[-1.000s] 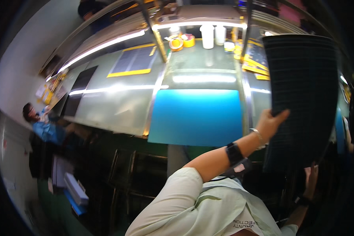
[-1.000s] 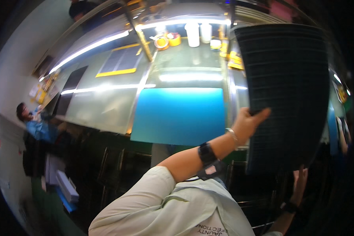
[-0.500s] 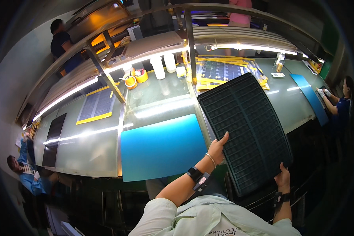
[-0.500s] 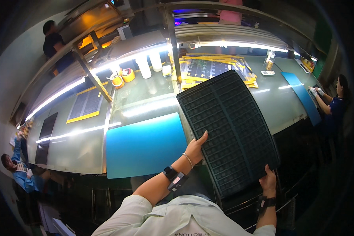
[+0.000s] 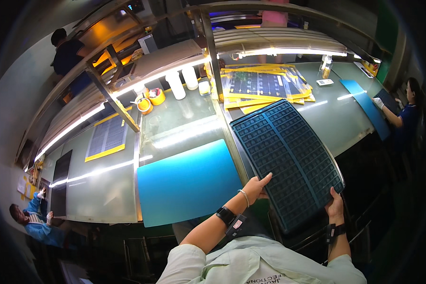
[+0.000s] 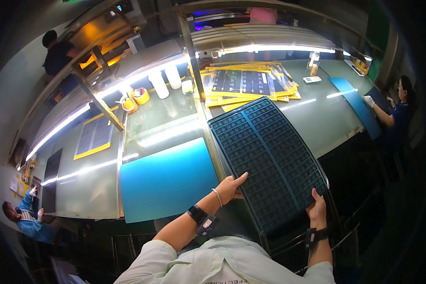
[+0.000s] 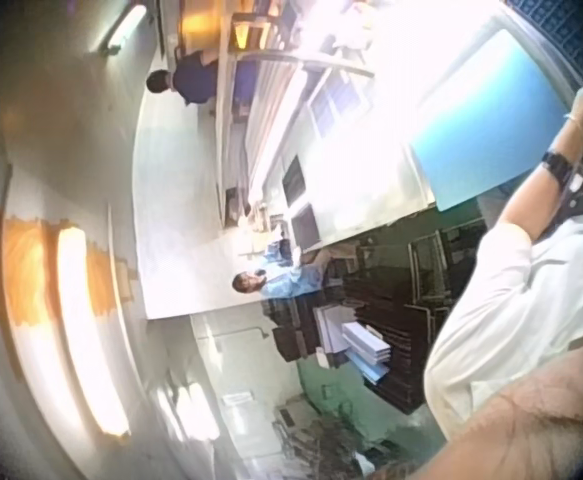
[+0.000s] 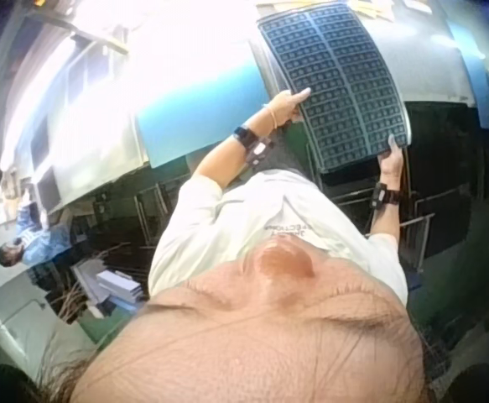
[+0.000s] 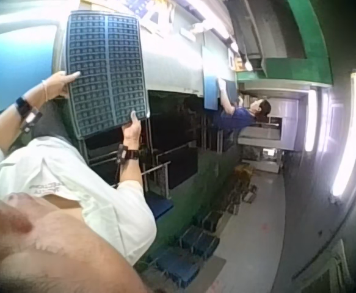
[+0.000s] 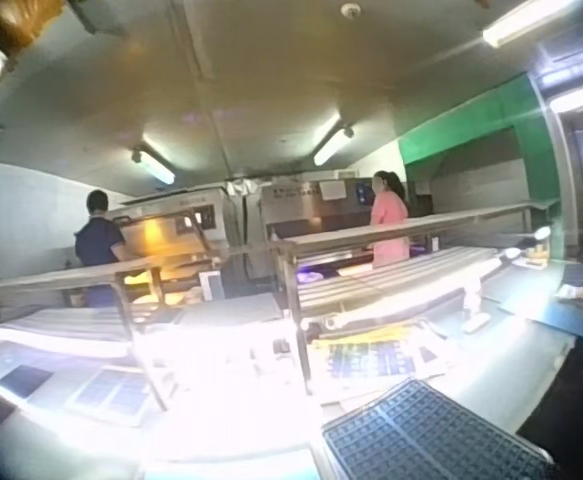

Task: Sorting industrial sheets on a light table and placing them into vertical racks.

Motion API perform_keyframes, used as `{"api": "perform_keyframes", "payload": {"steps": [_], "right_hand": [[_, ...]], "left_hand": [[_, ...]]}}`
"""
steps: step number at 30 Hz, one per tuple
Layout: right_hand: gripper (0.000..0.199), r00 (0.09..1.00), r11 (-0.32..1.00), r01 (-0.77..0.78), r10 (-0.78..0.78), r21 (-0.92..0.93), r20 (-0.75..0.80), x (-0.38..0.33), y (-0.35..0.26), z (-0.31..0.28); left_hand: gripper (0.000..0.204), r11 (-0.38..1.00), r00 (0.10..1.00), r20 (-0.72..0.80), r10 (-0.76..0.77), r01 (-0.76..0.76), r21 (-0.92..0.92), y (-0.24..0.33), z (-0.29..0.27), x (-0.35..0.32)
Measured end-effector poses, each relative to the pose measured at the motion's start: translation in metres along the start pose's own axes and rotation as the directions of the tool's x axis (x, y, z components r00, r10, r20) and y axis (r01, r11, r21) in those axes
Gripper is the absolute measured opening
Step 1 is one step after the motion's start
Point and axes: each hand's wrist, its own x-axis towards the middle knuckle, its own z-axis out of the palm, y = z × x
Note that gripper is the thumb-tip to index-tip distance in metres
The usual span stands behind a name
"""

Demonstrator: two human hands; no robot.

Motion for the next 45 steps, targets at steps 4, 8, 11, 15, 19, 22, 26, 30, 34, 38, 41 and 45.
{"api": "perform_keyframes", "payload": {"steps": [4,8,11,15,19,22,26,30,34,38,41,45], "right_hand": [[0.038,1.0,1.0,-0.007,0.007,-0.003,0.007,0.026,0.013,-0.007],[0.027,0.992,0.968,-0.125,0.122,-0.218,-0.028,0.05,0.02,0.008],[0.034,0.892,0.206,-0.42,0.271,-0.884,-0.361,0.047,-0.007,0.005],[0.034,0.865,-0.209,0.451,-0.137,-0.867,0.483,-0.006,0.009,0.086],[0.048,0.575,-0.304,0.803,0.166,-0.513,0.801,-0.023,0.069,0.101],[0.047,0.588,-0.301,0.795,0.169,-0.527,0.791,-0.023,0.084,0.097],[0.032,0.53,-0.292,0.834,0.187,-0.468,0.827,-0.019,0.085,0.095],[0.013,0.452,-0.307,0.862,0.104,-0.404,0.886,-0.014,0.089,0.096],[0.009,0.59,-0.205,0.728,-0.299,-0.654,0.75,0.0,0.037,0.117],[0.01,0.541,-0.325,0.648,-0.439,-0.688,0.717,0.019,-0.01,0.14],[0.007,0.531,-0.292,0.662,-0.466,-0.69,0.708,0.027,-0.021,0.145],[0.002,0.659,-0.129,0.613,-0.46,-0.779,0.595,0.031,-0.054,0.161]], "left_hand": [[0.052,0.974,0.978,0.058,-0.202,0.194,0.117,-0.019,0.008,-0.003],[0.052,0.935,0.932,0.098,-0.349,0.353,-0.021,-0.071,0.011,0.004],[0.055,0.907,0.914,0.141,-0.381,0.399,-0.134,-0.079,0.014,0.002],[0.064,0.859,0.886,0.167,-0.432,0.46,-0.222,-0.076,0.006,-0.01],[0.077,0.831,0.876,0.152,-0.457,0.482,-0.278,-0.074,0.009,-0.02],[0.081,0.815,0.883,0.082,-0.463,0.46,-0.353,-0.074,0.002,-0.027],[0.078,0.793,0.883,0.118,-0.453,0.461,-0.398,-0.066,0.003,-0.032],[0.074,0.827,0.877,0.115,-0.467,0.479,-0.296,-0.067,-0.005,-0.033],[0.043,0.738,0.962,-0.196,-0.191,0.272,0.618,-0.041,0.006,-0.047],[0.026,-0.186,0.681,0.282,0.676,-0.213,0.959,-0.019,-0.01,-0.03],[0.051,-0.371,0.682,0.423,0.597,-0.232,0.899,0.004,-0.017,0.002],[0.099,-0.4,0.877,0.322,0.356,-0.168,0.901,0.009,-0.016,0.031]]}}
